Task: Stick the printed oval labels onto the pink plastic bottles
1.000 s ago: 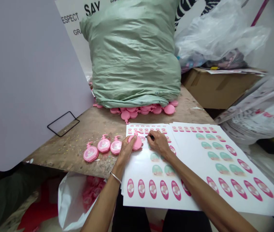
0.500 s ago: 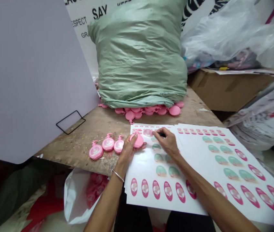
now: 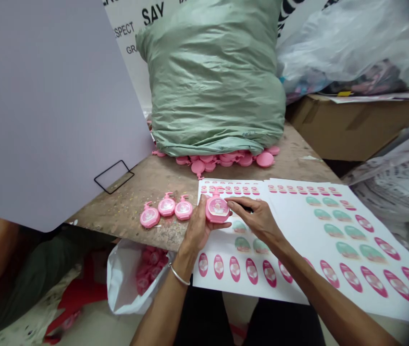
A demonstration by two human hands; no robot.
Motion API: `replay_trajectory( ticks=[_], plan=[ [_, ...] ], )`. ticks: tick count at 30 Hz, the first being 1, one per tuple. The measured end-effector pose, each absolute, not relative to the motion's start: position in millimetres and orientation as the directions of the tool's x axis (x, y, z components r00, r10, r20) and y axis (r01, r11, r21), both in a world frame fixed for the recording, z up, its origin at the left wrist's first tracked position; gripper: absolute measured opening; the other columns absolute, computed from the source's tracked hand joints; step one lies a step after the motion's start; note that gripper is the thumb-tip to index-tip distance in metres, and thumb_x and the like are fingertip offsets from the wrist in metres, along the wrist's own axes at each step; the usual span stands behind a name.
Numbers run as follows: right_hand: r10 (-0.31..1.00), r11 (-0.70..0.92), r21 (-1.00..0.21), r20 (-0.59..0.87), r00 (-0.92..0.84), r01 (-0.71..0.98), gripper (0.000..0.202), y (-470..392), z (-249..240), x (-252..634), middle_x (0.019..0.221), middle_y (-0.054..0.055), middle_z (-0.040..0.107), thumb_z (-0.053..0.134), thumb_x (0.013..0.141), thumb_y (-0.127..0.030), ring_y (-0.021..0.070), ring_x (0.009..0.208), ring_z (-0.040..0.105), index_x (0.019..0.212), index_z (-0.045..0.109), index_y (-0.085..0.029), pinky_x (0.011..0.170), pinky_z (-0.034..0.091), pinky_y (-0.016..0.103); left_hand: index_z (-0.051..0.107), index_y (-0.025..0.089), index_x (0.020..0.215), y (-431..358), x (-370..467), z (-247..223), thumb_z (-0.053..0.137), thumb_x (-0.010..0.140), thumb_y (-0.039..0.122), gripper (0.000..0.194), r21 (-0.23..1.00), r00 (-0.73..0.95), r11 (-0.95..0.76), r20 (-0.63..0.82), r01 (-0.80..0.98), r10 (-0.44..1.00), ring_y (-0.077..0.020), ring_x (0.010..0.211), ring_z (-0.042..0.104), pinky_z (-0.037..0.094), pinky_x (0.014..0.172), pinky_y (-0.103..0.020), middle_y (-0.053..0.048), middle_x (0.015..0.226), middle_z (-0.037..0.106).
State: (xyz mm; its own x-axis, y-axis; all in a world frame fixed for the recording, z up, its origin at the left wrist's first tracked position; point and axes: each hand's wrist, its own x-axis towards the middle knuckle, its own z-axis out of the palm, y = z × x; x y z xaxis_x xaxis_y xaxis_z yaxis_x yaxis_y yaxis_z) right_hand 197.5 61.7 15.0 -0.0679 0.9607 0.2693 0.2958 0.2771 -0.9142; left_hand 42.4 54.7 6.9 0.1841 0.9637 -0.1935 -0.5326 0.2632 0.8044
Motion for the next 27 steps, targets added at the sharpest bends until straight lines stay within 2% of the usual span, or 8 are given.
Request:
replay_trajectory(
  ticks=[7,18,27],
  plan=[
    [0.953,0.294,-0.887,0.299,-0.042,0.355,0.026,58.3,15.7,196.6,0.087,0.004,0.075,0.064,0.08,-0.042,0.0213,0.08,0.068,0.092,0.075,-0.022,0.074,0.053,0.034,0.065,0.014,0.11,52.5,45.3,11.4,0.051,0.089,0.048,0.042,0.814,0.143,0.233,-0.185,-0.532,0.972,-0.0275,0.11,0.06,0.059,0.079,-0.038,-0.012,0.122,0.063],
    [0.956,0.282,-0.893,0.292,-0.024,0.352,0.027,61.1,11.9,193.3,0.093,0.004,0.074,0.064,0.08,-0.044,0.0226,0.085,0.067,0.092,0.075,-0.023,0.078,0.053,0.036,0.066,0.014,0.108,56.0,44.8,9.9,0.047,0.088,0.054,0.049,0.81,0.121,0.233,-0.199,-0.538,0.973,-0.0265,0.105,0.063,0.058,0.081,-0.04,-0.012,0.109,0.068],
    [0.951,0.297,-0.885,0.308,-0.029,0.359,0.024,63.0,11.2,193.7,0.092,0.003,0.074,0.064,0.08,-0.042,0.022,0.085,0.068,0.092,0.075,-0.024,0.079,0.052,0.036,0.066,0.013,0.108,57.8,45.0,7.7,0.046,0.088,0.056,0.052,0.818,0.137,0.234,-0.19,-0.525,0.972,-0.0259,0.104,0.063,0.058,0.08,-0.038,-0.013,0.108,0.068]
  ],
)
